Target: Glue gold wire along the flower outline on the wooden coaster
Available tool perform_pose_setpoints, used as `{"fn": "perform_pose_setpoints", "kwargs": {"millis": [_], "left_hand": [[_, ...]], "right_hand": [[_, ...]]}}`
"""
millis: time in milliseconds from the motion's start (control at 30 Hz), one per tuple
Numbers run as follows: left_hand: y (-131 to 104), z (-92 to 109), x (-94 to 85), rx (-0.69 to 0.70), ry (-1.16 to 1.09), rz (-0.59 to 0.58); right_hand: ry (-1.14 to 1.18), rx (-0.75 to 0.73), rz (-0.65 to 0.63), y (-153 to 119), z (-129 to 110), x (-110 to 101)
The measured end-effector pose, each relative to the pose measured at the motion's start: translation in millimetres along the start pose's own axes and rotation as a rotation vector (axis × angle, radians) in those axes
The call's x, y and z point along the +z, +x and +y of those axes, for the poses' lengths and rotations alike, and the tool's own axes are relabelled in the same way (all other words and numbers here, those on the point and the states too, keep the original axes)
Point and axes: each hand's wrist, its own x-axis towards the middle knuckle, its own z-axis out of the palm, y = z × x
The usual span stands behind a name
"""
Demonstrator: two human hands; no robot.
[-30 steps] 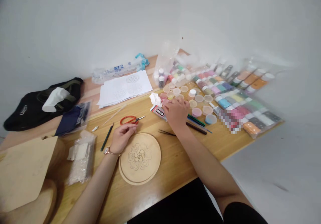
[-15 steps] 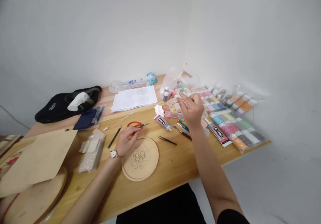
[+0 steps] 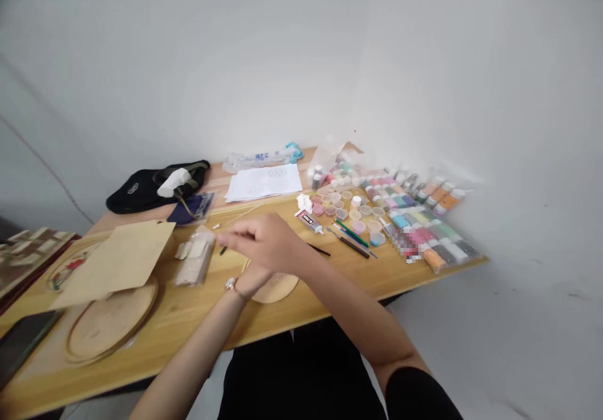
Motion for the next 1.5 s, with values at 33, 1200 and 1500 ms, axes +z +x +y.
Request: {"fn": "perform_pose_setpoints", "kwargs": {"millis": [33, 1200, 1500], "left_hand": [[3, 2, 7.0, -0.016, -0.052, -0.032], [-21, 24, -17.0, -0.264, -0.923, 0.146], [39, 56, -109.5, -0.175, -0.949, 0.335]], "right_hand": [[0.244, 0.003, 0.046, 9, -10, 2], [1.790, -0.156, 0.742, 88, 43, -112], [0.827, 0.138, 0.943, 74, 135, -98]]}}
